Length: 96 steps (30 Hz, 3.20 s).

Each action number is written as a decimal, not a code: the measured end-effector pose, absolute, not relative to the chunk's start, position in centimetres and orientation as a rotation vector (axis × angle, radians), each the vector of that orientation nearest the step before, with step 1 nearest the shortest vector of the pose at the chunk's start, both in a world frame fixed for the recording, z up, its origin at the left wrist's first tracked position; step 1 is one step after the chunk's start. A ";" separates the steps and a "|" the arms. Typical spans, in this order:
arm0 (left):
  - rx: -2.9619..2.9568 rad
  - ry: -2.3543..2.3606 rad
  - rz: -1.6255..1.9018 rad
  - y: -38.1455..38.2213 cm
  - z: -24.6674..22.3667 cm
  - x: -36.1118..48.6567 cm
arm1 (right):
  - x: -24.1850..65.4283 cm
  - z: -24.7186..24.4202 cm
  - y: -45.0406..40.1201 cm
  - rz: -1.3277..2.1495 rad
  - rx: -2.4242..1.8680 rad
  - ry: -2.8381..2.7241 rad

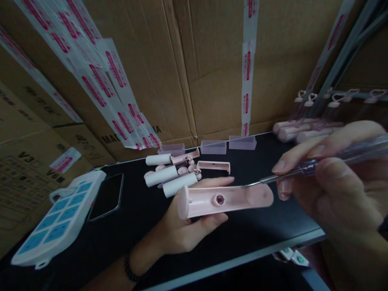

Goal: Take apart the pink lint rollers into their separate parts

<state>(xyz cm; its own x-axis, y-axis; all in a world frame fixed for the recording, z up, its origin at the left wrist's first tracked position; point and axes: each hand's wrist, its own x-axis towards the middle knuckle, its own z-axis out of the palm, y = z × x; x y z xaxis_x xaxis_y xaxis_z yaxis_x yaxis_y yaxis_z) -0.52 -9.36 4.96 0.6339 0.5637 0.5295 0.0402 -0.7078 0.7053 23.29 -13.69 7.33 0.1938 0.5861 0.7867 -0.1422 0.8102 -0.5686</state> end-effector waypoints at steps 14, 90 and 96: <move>2.415 0.413 1.467 -9.5 2.9 -0.1 | 18.5 4.2 -17.2 0.545 -0.553 -1.173; 1.685 0.422 0.769 -10.5 5.5 -0.4 | 21.8 6.7 -15.4 0.816 -0.366 -1.570; 1.726 0.363 1.034 -10.8 5.5 1.0 | 22.3 7.3 -15.7 0.745 -0.460 -1.705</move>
<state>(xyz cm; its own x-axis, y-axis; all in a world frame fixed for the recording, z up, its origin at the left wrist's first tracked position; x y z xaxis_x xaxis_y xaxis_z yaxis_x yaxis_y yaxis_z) 1.04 -10.83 5.53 0.5814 0.6686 0.4636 -0.2318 -0.4101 0.8821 22.32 -15.69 7.28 -0.2621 0.6519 0.7116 -0.0796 0.7203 -0.6891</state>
